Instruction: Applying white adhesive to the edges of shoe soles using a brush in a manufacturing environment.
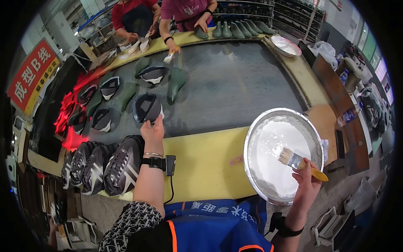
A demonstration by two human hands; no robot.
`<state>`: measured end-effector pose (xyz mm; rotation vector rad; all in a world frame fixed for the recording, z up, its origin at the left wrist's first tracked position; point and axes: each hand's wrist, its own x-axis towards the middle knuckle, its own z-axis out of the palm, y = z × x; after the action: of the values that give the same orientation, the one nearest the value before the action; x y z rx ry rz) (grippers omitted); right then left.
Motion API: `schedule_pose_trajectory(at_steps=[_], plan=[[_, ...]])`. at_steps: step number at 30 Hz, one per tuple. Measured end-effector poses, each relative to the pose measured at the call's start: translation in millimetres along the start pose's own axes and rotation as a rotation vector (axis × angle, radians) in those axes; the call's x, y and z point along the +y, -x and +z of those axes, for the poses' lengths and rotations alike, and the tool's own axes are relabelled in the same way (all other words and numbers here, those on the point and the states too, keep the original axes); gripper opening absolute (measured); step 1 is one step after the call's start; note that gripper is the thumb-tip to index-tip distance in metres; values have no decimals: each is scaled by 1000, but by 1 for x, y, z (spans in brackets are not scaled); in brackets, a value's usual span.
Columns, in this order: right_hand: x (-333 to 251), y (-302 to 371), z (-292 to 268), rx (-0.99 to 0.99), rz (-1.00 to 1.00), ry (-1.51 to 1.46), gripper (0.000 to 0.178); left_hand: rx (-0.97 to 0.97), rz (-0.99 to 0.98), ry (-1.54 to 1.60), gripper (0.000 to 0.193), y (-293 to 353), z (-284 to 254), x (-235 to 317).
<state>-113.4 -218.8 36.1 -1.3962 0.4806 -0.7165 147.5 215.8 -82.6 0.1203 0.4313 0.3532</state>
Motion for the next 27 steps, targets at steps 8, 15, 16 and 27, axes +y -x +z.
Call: schedule_pose_trajectory(at_steps=[8, 15, 16, 27], plan=[[15, -15, -25, -4, -28, -47, 30, -538, -7, -1058, 48, 148, 92, 52], [25, -27, -48, -25, 57, -126, 38, -421, 703, -2391, 55, 162, 56, 191], [25, -28, -44, -38, 35, -159, 38, -419, 459, -2446, 60, 161, 41, 201], [15, -12, -31, -18, 148, -227, 28, -1260, -325, -2209, 88, 210, 66, 86]])
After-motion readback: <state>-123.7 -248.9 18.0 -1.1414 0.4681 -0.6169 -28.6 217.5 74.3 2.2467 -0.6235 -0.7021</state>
